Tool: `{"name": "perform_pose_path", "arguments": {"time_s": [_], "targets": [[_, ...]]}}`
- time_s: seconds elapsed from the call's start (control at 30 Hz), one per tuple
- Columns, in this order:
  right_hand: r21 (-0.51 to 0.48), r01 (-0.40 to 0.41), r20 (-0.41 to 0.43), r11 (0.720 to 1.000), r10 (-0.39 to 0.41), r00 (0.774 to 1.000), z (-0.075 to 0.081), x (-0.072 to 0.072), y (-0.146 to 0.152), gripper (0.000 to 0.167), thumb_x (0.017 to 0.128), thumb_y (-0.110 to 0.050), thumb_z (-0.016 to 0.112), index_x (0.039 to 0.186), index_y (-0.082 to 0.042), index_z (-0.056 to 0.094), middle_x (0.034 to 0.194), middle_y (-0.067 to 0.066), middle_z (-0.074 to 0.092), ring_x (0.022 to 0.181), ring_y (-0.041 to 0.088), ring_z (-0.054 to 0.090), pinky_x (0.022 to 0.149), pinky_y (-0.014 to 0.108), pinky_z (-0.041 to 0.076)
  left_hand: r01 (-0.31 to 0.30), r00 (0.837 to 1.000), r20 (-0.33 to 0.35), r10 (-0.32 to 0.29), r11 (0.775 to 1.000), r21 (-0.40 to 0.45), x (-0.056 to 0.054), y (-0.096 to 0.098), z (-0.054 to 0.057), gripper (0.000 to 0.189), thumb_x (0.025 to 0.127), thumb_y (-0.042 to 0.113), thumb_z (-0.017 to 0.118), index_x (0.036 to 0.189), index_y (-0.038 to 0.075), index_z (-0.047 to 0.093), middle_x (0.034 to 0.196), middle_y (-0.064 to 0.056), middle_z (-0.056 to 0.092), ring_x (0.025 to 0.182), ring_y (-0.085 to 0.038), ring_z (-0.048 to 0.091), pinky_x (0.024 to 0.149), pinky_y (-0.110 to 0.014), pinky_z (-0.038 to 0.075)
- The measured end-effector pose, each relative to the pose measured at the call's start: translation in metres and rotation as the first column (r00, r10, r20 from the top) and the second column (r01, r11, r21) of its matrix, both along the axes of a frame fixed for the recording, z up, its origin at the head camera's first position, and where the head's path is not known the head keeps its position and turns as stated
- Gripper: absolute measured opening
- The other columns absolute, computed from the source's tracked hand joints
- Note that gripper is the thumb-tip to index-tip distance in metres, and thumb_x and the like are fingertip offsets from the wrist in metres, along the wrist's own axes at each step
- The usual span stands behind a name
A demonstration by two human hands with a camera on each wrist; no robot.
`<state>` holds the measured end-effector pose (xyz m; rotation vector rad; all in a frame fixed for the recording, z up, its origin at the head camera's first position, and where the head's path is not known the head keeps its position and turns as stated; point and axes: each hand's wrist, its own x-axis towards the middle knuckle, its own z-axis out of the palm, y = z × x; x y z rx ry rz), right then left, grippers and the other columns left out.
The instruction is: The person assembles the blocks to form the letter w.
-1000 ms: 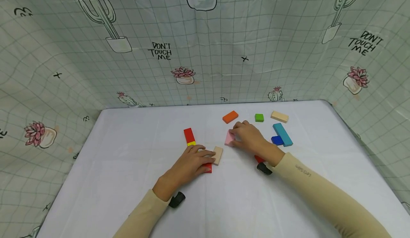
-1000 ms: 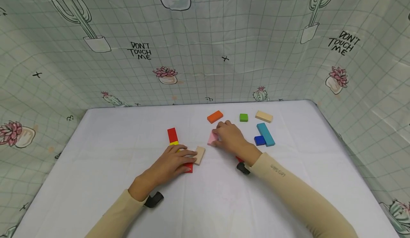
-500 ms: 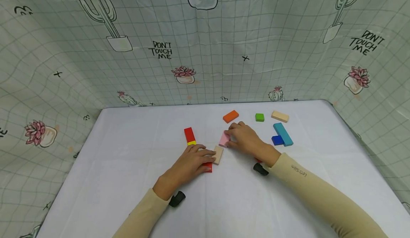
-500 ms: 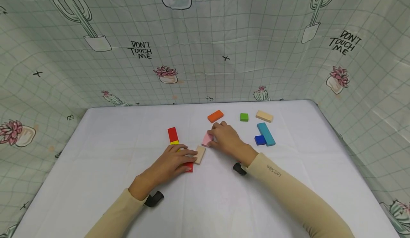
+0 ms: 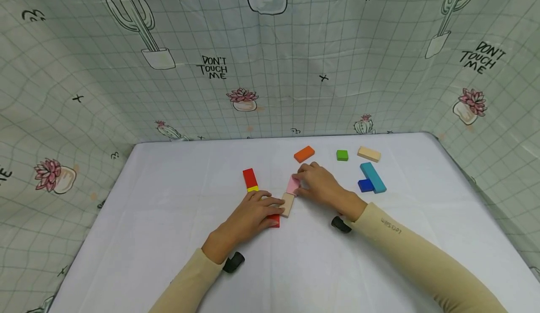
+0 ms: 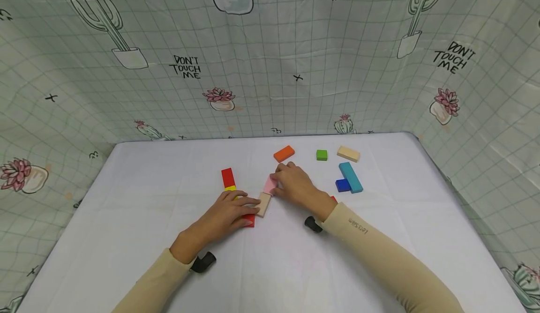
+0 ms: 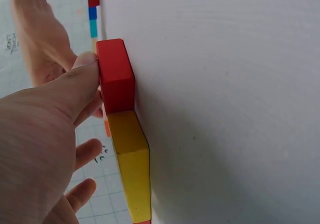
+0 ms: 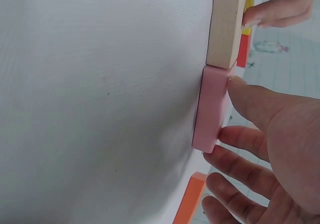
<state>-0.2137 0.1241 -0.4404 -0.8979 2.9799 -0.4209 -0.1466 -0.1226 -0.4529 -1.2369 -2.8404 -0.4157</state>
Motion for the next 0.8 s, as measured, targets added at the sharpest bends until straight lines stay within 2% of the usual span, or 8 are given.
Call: {"name": "perform_pose_path", "arguments": {"time_s": [0.37,0.63,0.8], "targets": [[-0.008,0.019,-0.027,1.000,-0.019,0.999,-0.004,0.001,-0.003,0.044,0.092,-0.023,0.085,0.126,0.002,0.076,0.119,0.014,0.071,0.106,0.031,0.061,0.095,0.044,0.056,-0.012,1.000,0.026,0.012,1.000,-0.004,0.001,0.001,0.002,0.039,0.098,0.025,0.078,0.136,0.018,0.075,0.144,0.001,0.067,0.135,-0.028,0.053,0.116,-0.051,0.041],[-0.009,0.059,-0.072,0.998,-0.059,0.996,-0.009,0.003,-0.008,0.041,0.091,-0.022,0.086,0.123,0.002,0.077,0.116,0.015,0.070,0.105,0.032,0.061,0.094,0.044,0.056,-0.011,1.000,0.019,0.011,1.000,-0.003,0.001,0.001,0.003,0.038,0.097,0.023,0.078,0.135,0.018,0.075,0.143,0.001,0.068,0.134,-0.028,0.054,0.116,-0.051,0.041],[0.000,0.080,-0.070,0.997,-0.080,0.994,-0.009,0.006,-0.010,0.041,0.093,-0.022,0.084,0.125,0.001,0.076,0.119,0.016,0.070,0.108,0.033,0.061,0.097,0.044,0.056,-0.005,1.000,0.007,0.005,1.000,-0.007,0.002,0.001,0.004,0.039,0.097,0.024,0.078,0.135,0.018,0.075,0.143,0.001,0.068,0.134,-0.028,0.054,0.116,-0.050,0.042]]}}
